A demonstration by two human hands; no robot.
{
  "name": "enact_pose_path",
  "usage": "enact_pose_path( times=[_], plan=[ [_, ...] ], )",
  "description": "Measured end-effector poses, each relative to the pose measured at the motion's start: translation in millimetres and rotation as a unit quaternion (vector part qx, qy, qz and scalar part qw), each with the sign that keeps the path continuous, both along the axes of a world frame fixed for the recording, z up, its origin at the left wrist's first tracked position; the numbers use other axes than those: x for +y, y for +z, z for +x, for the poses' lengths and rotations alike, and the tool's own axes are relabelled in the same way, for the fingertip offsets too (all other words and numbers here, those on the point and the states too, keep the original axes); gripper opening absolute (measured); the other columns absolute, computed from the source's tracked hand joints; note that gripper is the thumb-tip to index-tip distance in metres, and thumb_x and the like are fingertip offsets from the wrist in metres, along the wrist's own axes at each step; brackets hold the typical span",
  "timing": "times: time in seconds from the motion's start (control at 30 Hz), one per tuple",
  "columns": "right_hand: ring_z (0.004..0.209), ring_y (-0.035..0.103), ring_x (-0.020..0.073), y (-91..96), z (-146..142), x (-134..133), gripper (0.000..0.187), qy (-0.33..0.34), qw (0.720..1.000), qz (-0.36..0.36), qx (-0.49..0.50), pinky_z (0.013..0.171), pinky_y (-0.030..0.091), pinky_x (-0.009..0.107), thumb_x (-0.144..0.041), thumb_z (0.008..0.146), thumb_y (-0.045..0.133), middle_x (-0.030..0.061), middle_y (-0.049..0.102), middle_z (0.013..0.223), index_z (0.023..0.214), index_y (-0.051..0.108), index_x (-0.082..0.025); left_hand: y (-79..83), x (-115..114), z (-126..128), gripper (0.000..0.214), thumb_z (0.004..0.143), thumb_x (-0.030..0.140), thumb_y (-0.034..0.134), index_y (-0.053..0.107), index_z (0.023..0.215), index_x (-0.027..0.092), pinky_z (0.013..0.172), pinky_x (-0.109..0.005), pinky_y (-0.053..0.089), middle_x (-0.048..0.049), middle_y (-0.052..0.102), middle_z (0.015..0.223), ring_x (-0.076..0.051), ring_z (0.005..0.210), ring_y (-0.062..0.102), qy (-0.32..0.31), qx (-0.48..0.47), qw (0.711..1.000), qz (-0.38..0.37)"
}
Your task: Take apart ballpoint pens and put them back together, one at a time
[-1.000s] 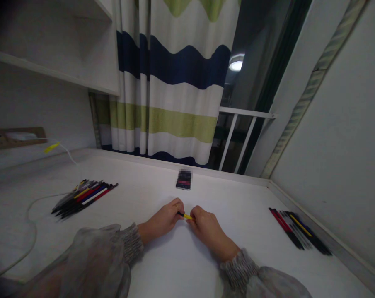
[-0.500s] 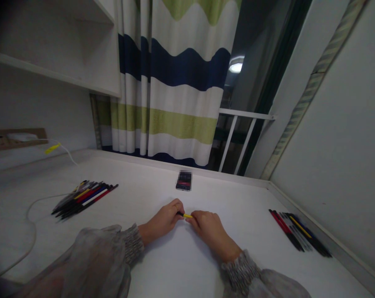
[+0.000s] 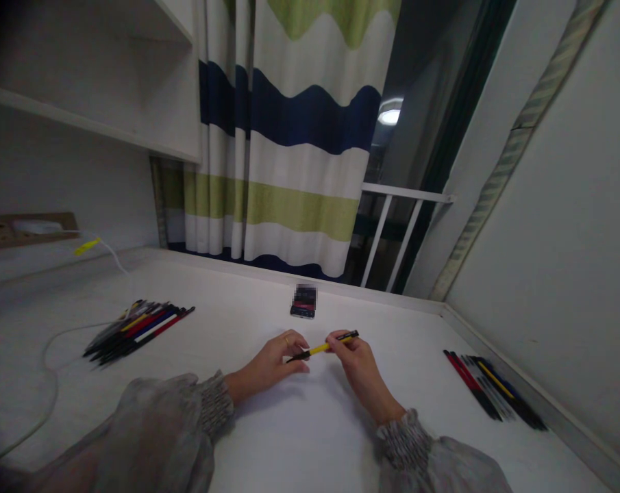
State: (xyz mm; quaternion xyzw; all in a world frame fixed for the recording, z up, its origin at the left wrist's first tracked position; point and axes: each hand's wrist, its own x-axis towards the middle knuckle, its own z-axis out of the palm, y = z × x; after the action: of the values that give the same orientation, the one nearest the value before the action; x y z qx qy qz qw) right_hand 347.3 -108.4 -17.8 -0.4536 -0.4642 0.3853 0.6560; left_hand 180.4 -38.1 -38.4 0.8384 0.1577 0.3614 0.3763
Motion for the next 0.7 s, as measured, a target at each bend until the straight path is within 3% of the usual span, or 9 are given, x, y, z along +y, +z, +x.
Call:
enact_pose_path(
  times=[0.1, 0.17, 0.3, 0.43, 0.57, 0.7],
  plan=[
    [0.071, 0.056, 0.0132, 5.3, 8, 2, 0.016, 0.002, 0.99, 0.027, 0.141, 0.068, 0.045, 0.028, -0.029, 0.059, 0.07, -0.0001, 0.06, 0.069, 0.066, 0.06, -0.018, -0.6, 4, -2, 0.021, 0.079, 0.028, 0.052, 0.05, 0.095, 0.014, 0.078, -0.028, 0.044, -0.0061, 0.053, 0.095, -0.014, 0.085, 0.054, 0.062, 0.022, 0.998, 0.01],
    [0.059, 0.053, 0.0097, 8.2, 18, 2, 0.015, 0.007, 0.976, 0.034, 0.213, 0.058, 0.045, 0.024, -0.023, 0.058, 0.069, -0.002, 0.058, 0.064, 0.068, 0.059, -0.019, -3.5, 11, -5, 0.024, 0.081, 0.026, 0.048, 0.049, 0.1, 0.013, 0.083, -0.031, 0.041, -0.0095, 0.051, 0.102, -0.017, 0.092, 0.052, 0.145, 0.068, 0.987, 0.035],
    [0.036, 0.031, 0.0035, 11.9, 35, 0, 0.016, 0.011, 0.964, 0.047, 0.26, 0.032, 0.026, 0.016, -0.034, 0.067, 0.059, -0.0044, 0.046, 0.052, 0.066, 0.058, -0.018, -14.5, 28, -11, 0.038, 0.075, 0.027, 0.053, 0.048, 0.109, 0.01, 0.094, -0.039, 0.031, -0.0159, 0.046, 0.115, -0.026, 0.109, 0.043, 0.239, 0.248, 0.936, 0.077],
    [0.031, 0.02, 0.0037, 15.4, 39, -5, 0.036, 0.011, 0.973, 0.047, 0.224, 0.028, 0.019, 0.017, -0.049, 0.074, 0.041, -0.006, 0.036, 0.047, 0.058, 0.052, -0.019, -20.8, 33, -15, 0.048, 0.078, 0.041, 0.044, 0.045, 0.115, 0.01, 0.097, -0.047, 0.021, -0.0191, 0.041, 0.124, -0.029, 0.12, 0.031, 0.242, 0.333, 0.907, 0.089],
    [0.03, 0.014, 0.0041, 17.7, 38, -7, 0.029, 0.004, 0.986, 0.053, 0.161, 0.027, 0.017, 0.017, -0.044, 0.073, 0.04, -0.008, 0.032, 0.045, 0.063, 0.054, -0.02, -17.3, 27, -16, 0.054, 0.076, 0.05, 0.041, 0.043, 0.116, 0.013, 0.093, -0.05, 0.022, -0.0181, 0.041, 0.124, -0.03, 0.116, 0.034, 0.247, 0.346, 0.9, 0.096],
    [0.03, 0.014, 0.004, 17.6, 38, -7, 0.028, -0.005, 0.983, 0.077, 0.166, 0.028, 0.017, 0.017, -0.042, 0.071, 0.04, -0.0076, 0.032, 0.046, 0.065, 0.055, -0.02, -11.5, 22, -16, 0.065, 0.068, 0.058, 0.047, 0.044, 0.115, 0.013, 0.085, -0.047, 0.028, -0.0174, 0.044, 0.119, -0.032, 0.109, 0.037, 0.238, 0.341, 0.904, 0.102]
  ],
)
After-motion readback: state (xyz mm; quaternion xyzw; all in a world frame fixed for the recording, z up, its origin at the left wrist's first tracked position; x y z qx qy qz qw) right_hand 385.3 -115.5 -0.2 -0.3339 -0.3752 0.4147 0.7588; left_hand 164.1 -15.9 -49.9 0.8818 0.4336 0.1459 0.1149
